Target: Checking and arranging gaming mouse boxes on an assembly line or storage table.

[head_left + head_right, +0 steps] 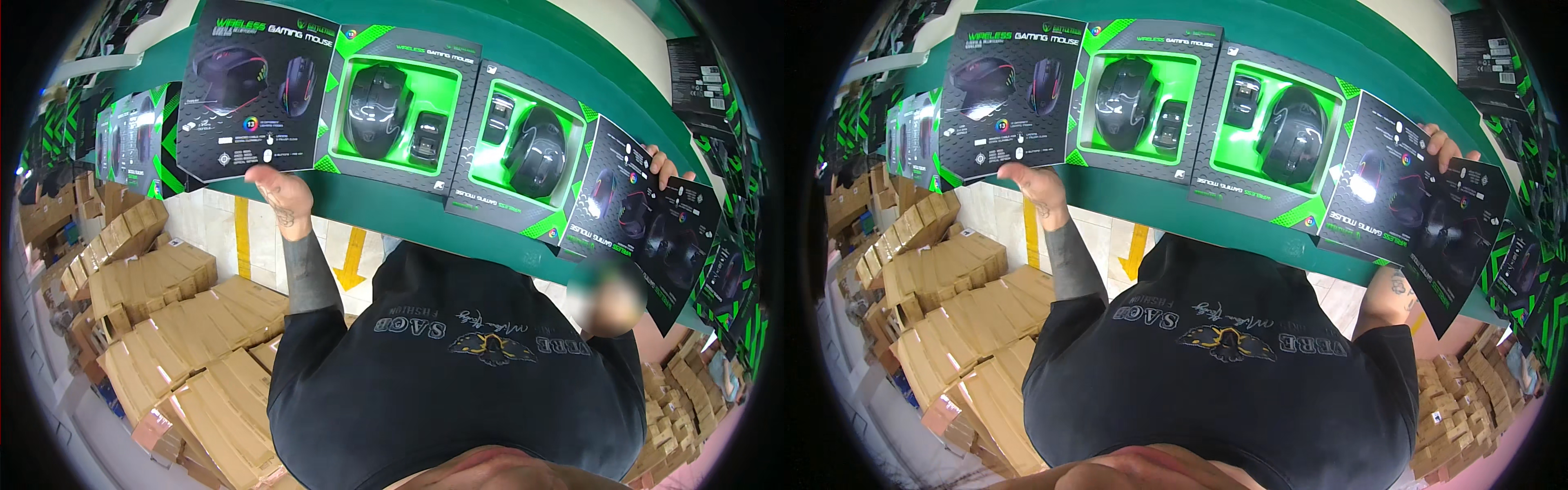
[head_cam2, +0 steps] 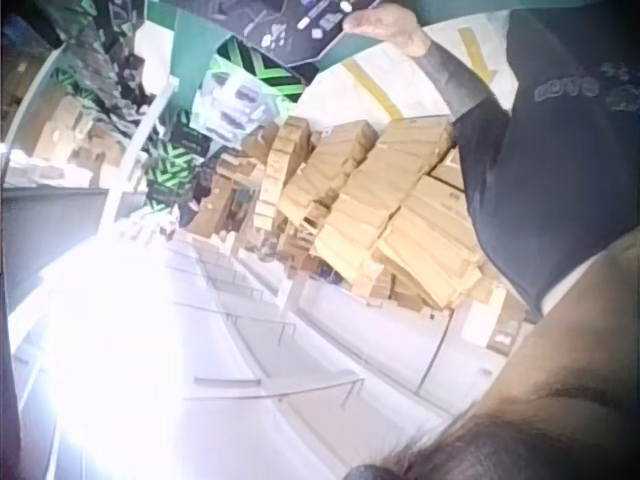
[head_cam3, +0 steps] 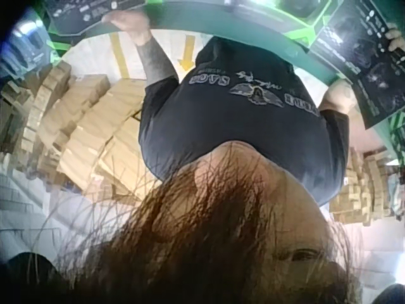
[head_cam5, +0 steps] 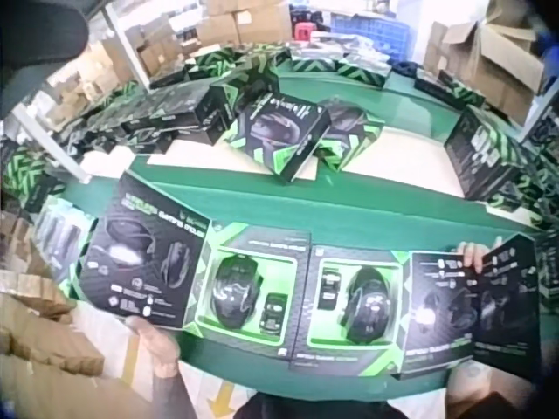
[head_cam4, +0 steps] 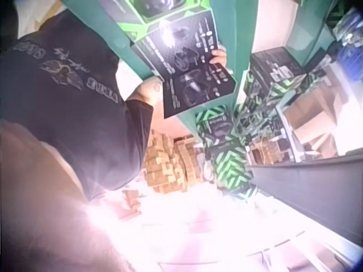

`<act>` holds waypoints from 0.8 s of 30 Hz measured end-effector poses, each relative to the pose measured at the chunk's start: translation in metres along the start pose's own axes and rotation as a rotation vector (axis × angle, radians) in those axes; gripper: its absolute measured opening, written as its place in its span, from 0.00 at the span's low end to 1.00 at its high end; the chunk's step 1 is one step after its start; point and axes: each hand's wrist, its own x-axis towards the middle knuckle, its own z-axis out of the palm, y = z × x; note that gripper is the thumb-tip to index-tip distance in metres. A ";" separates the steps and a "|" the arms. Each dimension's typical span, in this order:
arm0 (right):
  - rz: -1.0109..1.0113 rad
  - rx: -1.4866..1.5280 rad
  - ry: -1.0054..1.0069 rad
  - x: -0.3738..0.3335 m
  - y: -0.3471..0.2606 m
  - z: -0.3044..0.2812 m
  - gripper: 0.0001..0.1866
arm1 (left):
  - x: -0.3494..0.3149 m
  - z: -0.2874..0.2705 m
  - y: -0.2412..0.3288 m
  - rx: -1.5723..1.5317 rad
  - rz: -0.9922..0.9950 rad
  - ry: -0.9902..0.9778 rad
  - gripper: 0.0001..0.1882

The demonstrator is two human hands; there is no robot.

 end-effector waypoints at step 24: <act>-0.070 0.033 -0.267 -0.004 -0.011 -0.063 0.08 | -0.026 0.009 0.030 0.800 0.459 -0.502 0.27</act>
